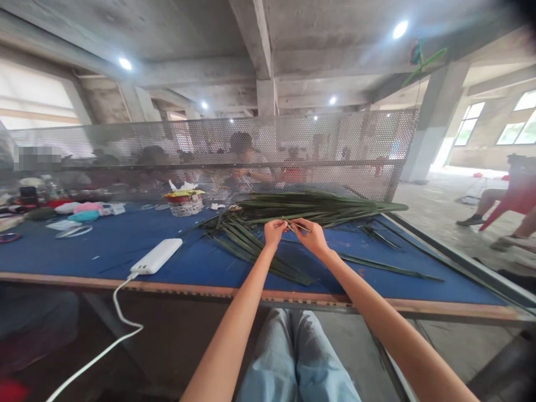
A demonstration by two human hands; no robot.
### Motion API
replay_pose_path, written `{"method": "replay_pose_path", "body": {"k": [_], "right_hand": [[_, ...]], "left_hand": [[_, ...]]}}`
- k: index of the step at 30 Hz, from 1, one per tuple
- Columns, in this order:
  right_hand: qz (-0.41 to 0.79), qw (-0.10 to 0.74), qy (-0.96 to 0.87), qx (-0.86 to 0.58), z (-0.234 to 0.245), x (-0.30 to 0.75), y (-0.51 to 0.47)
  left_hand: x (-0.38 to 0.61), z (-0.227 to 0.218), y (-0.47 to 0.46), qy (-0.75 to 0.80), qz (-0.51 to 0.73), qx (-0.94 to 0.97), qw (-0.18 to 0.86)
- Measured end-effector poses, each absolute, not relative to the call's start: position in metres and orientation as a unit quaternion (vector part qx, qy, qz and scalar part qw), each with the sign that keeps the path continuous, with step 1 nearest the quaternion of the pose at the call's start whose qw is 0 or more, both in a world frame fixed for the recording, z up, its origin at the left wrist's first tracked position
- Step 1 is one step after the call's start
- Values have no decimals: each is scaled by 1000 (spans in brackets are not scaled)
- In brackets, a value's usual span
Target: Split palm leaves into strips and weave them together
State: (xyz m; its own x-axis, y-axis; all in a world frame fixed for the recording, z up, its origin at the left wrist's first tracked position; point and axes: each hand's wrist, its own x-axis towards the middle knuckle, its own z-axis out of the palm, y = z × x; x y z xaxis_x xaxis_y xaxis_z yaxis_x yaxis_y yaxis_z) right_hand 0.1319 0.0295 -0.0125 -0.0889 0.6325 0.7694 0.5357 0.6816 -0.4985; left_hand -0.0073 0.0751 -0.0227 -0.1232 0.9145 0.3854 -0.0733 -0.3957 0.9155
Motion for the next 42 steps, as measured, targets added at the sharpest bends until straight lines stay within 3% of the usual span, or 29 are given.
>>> {"method": "replay_pose_path", "body": {"k": [12,20,25,32,42], "right_hand": [[64,557,-725,-401,-14,131,33],[54,538,-743,-394,-19,130,33],[59,537,-741,-398,-21,131,34],[48,524,-749,-403,-21,133,35],[50,520,-760,-387,-21,133,36]], "left_hand": [[-8,-21,74,395,653,502,408],[-15,-27,82,375,641,369,559],[-19,-26,82,357,638,344,589],[-18,-25,79,436,647,397,483],[-17,-27,86,443,675,408,427]]}}
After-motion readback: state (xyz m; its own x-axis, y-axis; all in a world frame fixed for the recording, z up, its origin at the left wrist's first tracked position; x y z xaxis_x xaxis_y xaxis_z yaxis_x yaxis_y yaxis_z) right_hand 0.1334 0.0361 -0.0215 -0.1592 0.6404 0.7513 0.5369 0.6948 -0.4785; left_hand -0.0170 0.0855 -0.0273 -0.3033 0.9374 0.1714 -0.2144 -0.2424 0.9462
